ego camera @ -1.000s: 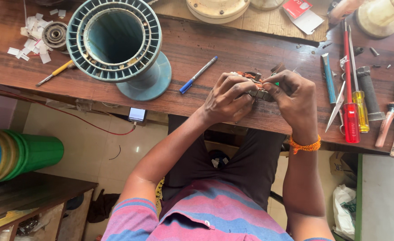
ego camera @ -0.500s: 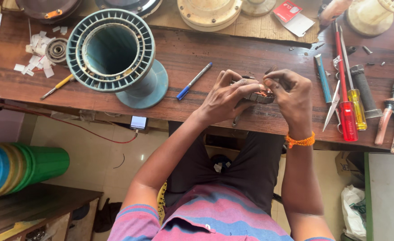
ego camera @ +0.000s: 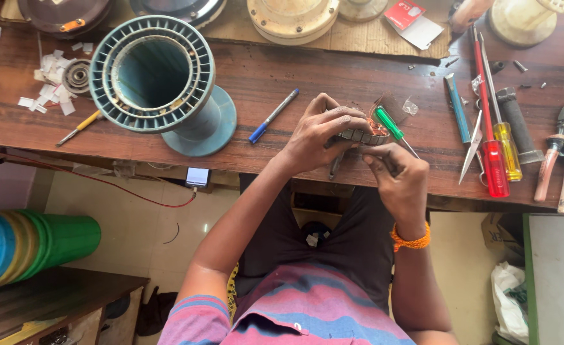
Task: The person works on a small electric motor armature at a workbench, pressing and arranging copper windings around the commotor core with both hands and repositioning the armature repeatedly. They pick up a green-handled screwdriver to work on the windings, set it down, and continue adjusting the copper wires by hand.
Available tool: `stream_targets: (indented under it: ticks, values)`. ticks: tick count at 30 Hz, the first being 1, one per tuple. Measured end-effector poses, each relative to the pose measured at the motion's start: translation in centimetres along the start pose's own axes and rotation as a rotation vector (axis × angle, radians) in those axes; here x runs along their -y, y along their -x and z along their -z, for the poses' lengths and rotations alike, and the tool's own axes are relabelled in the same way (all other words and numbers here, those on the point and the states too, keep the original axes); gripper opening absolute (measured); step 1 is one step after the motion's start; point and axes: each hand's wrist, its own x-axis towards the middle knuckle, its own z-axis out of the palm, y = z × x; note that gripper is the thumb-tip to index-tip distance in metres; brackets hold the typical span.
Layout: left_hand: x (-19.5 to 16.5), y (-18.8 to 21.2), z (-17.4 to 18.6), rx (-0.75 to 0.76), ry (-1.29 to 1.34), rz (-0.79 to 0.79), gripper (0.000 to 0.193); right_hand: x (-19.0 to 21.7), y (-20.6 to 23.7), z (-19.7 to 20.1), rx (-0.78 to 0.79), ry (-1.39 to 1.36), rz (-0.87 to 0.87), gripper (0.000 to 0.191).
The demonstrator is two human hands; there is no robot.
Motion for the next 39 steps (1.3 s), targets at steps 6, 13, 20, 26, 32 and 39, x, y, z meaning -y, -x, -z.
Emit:
stream_targets:
  ticks: [6, 13, 20, 26, 32, 39]
  values:
    - [0.7, 0.6, -0.7, -0.081, -0.113, -0.115, 0.045, -3.1, 0.3, -2.1, -0.11, 0.016, 0.156, 0.009]
    - [0.4, 2.7, -1.2, -0.087, -0.252, -0.198, 0.045, -7.6, 0.6, -3.8, -0.212, -0.013, 0.173, 0.01]
    - [0.8, 3.0, -0.9, -0.059, -0.23, -0.199, 0.038, -9.2, 1.2, -3.6, -0.149, -0.165, 0.105, 0.009]
    - [0.1, 2.4, -1.0, -0.092, -0.268, -0.175, 0.032, -9.1, 0.6, -3.9, -0.171, -0.121, 0.181, 0.011]
    - [-0.3, 2.4, -1.0, -0.129, -0.282, -0.19, 0.027, -9.4, 0.6, -4.1, -0.159, -0.163, 0.197, 0.011]
    - [-0.6, 2.1, -0.8, -0.169, -0.292, -0.215, 0.021, -9.1, 0.4, -3.9, -0.185, -0.061, 0.23, 0.016]
